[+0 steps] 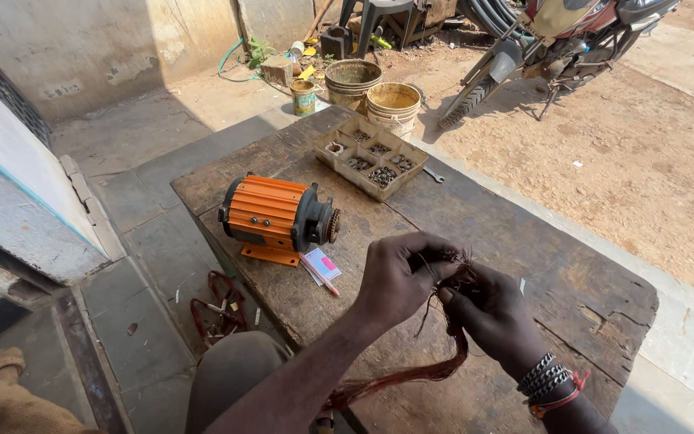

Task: The person writes on a small paper, then picks up a bundle of copper wires and begins twisting them together by hand. The person continues to twist and align the wires while seated at a workbench with an orange motor nearby.

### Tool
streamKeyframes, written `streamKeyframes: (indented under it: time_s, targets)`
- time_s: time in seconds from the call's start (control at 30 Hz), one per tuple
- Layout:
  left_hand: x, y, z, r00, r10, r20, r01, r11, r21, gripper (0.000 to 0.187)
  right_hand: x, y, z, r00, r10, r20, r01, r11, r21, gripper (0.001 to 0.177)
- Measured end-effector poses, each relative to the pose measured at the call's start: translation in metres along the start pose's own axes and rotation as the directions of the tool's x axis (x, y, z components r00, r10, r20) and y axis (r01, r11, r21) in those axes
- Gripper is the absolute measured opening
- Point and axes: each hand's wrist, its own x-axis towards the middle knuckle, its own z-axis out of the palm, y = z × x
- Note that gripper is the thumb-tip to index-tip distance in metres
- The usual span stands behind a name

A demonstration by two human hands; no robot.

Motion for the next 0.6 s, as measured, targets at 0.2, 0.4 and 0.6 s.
streamKeyframes:
  time_s: [0.2,0.4,0.6]
  targets:
    - [0.019,-0.006,-0.047,0.876,-0.459,0.149,0.473,0.877,-0.081,0.051,0.016,0.008,0.014,0.986,0.096,-0.134,-0.076,0.987,0.142,0.020]
    - [-0.007,0.004,-0.049,0.731,-0.531,0.428,0.562,0.825,0.064,0.053,0.012,0.021,0.020,0.957,0.145,-0.250,-0.112,0.983,0.143,0.022]
    - [-0.021,-0.036,-0.057,0.862,-0.381,0.334,0.312,0.918,0.243,0.015,-0.006,0.038,0.035,0.953,0.290,-0.089,-0.296,0.954,-0.056,0.018]
